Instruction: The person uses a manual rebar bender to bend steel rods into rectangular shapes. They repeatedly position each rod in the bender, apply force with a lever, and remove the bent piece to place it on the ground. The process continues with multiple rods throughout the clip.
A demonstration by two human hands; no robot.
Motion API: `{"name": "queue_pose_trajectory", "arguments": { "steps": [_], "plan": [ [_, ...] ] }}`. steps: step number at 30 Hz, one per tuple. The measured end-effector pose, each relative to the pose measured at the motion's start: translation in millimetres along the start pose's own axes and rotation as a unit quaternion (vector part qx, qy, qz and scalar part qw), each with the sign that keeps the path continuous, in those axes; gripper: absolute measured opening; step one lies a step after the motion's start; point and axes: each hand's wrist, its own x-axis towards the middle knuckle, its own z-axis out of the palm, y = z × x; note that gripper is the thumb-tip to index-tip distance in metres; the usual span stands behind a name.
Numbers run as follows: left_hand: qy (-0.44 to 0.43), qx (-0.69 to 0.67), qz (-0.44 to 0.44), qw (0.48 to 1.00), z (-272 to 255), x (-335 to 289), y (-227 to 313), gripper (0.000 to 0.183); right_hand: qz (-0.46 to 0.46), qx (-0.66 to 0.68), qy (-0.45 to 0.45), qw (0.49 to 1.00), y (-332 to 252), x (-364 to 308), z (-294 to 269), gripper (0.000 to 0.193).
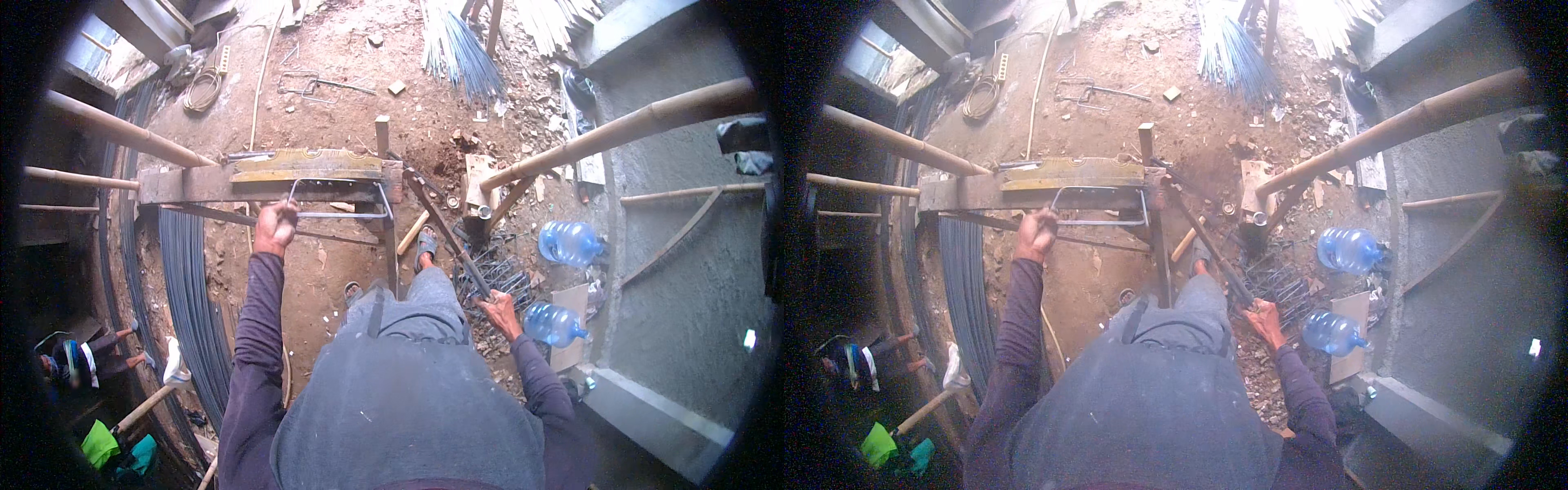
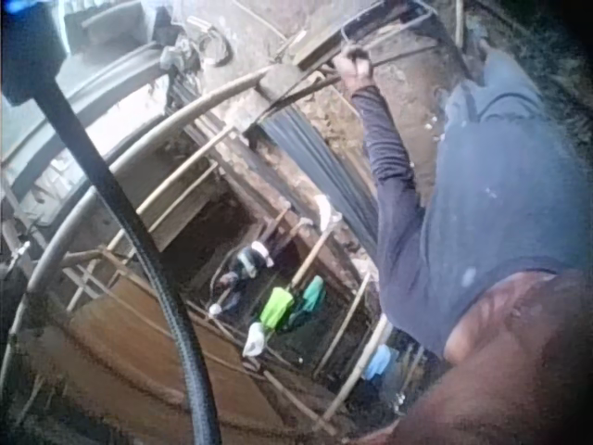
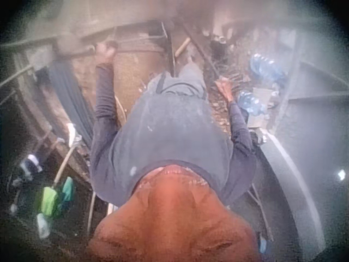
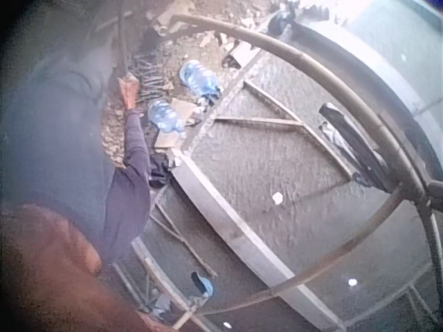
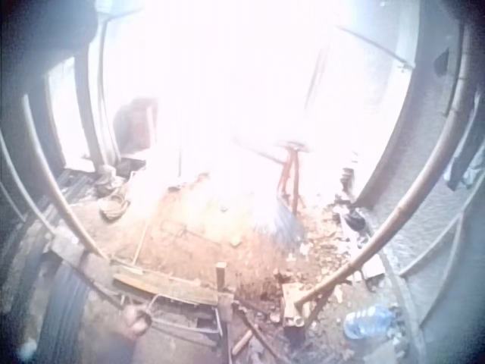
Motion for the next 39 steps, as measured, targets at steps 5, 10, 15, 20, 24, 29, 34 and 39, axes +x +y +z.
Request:
{"name": "queue_pose_trajectory", "arguments": {
  "steps": [5, 10, 15, 20, 24, 29, 34, 39],
  "plan": [
    [-0.08, -0.022, 0.132, 0.988, 110, 33, -17, 0.021, 0.05, 0.069, 0.021, 0.996, -11, 2, 18, 0.039],
    [0.126, 0.548, 0.327, 0.759, 157, 35, -28, 0.039, 0.055, 0.098, 0.033, 0.993, -17, 5, 24, 0.048],
    [0.086, 0.75, 0.575, 0.316, 156, -7, -31, 0.039, 0.091, 0.059, 0.015, 0.994, -19, -10, 31, 0.055],
    [-0.088, 0.783, 0.597, 0.153, 176, -29, -60, 0.028, 0.098, 0.116, -0.027, 0.988, -42, -29, 26, 0.053],
    [-0.13, 0.826, 0.503, 0.219, 203, -30, -54, 0.012, 0.101, 0.072, -0.047, 0.991, -69, -33, 15, 0.053],
    [-0.091, 0.661, 0.605, 0.434, 199, -28, 2, 0.022, 0.066, 0.101, -0.007, 0.993, -94, -38, -1, 0.052],
    [0.039, 0.63, 0.502, 0.592, 154, 16, 24, 0.045, 0.071, 0.106, -0.025, 0.991, -115, -37, -9, 0.052],
    [0.08, 0.667, 0.47, 0.572, 113, 66, 16, 0.056, 0.095, 0.123, -0.067, 0.986, -133, -16, -12, 0.052]
  ]
}}
